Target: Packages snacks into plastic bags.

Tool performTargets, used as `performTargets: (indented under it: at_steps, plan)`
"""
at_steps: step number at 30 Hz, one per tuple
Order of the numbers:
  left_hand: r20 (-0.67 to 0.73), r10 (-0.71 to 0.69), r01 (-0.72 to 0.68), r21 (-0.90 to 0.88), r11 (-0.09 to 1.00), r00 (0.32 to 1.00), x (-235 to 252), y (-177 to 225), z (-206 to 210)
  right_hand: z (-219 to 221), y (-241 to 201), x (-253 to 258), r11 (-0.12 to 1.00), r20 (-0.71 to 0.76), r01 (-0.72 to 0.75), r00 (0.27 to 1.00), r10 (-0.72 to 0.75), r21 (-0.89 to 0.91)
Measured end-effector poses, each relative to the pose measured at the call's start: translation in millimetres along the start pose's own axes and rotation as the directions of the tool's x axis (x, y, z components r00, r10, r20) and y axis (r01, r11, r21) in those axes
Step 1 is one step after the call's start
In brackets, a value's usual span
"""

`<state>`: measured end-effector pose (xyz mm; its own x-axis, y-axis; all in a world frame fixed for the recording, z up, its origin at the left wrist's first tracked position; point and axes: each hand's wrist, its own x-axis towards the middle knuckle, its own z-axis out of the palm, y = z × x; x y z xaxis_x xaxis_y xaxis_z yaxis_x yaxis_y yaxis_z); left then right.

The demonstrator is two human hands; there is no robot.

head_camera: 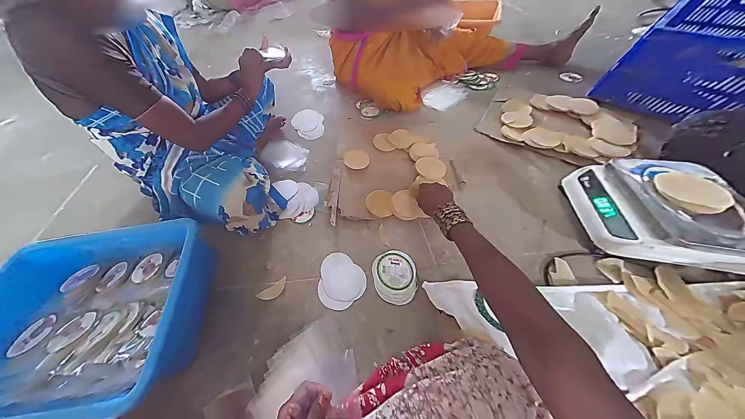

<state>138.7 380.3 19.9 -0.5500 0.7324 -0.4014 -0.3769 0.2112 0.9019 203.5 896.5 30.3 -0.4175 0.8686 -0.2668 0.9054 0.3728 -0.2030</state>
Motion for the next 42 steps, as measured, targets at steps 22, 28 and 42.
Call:
performTargets:
  at_steps: [22, 28, 42]
  plan:
    - [-0.069, 0.028, -0.032, -0.066, 0.997, 0.997, -12.6, 17.8, 9.6, -4.9, 7.1, -241.1, 0.840, -0.367, 0.506, 0.833, -0.415, 0.198]
    - [0.058, 0.050, -0.034, -0.253, 0.967, 0.997, -22.4, 14.9, 17.4, 43.6, -35.2, -330.6, 0.409, -0.675, 0.876, 0.143, -0.724, -0.254]
    - [-0.090, 0.242, -0.256, -0.203, 0.945, 0.966, -48.5, 6.8, 30.3, 65.0, -63.9, -412.0, 0.426, -0.593, 0.899, 0.399, -0.699, 0.102]
